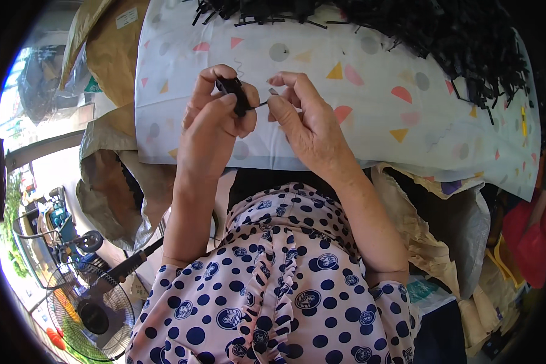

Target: Assembling small black plastic components by hand at a workstation.

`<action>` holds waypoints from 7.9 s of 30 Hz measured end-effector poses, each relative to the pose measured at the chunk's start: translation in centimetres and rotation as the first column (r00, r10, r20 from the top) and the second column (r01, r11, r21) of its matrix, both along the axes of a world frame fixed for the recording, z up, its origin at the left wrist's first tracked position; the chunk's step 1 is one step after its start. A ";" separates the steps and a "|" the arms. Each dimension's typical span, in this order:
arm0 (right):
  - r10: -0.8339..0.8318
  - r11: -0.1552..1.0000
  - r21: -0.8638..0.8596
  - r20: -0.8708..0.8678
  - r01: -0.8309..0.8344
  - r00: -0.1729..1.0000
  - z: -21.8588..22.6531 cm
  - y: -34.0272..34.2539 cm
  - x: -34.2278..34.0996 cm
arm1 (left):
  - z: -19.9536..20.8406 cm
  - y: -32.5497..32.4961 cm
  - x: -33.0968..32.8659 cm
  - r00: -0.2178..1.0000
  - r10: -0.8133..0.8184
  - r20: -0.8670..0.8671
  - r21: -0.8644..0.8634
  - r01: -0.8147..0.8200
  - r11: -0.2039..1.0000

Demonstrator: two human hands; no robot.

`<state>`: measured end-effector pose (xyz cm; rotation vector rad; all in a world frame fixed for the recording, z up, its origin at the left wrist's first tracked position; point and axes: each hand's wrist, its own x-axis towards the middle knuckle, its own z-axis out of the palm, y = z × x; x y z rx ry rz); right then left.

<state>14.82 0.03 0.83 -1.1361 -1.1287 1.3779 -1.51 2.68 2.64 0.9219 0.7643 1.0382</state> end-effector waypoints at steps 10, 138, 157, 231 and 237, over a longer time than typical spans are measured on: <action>0.040 0.974 -0.178 -0.471 -0.140 0.881 -1.1 0.5 2.8 | 0.5 -0.4 2.1 0.970 -0.237 -0.056 -0.172 0.224 0.959; 0.018 1.000 0.024 -0.063 -0.016 0.998 -1.4 -0.5 3.0 | -1.1 -1.6 3.5 0.879 -0.148 -0.453 0.246 0.283 0.927; 0.056 0.991 -0.107 -0.182 -0.076 0.982 -0.4 -0.4 -2.6 | -2.5 -2.4 0.5 0.753 0.387 -0.533 0.569 -0.020 0.822; 0.082 0.995 0.034 0.183 -0.089 0.980 -1.0 -1.0 0.2 | -1.3 -1.8 2.8 0.597 0.281 -0.751 0.443 0.140 0.885; 0.042 0.995 0.085 0.064 -0.047 0.997 -1.4 -0.8 0.9 | -1.9 -1.1 3.0 0.720 0.233 -0.654 0.433 0.103 0.896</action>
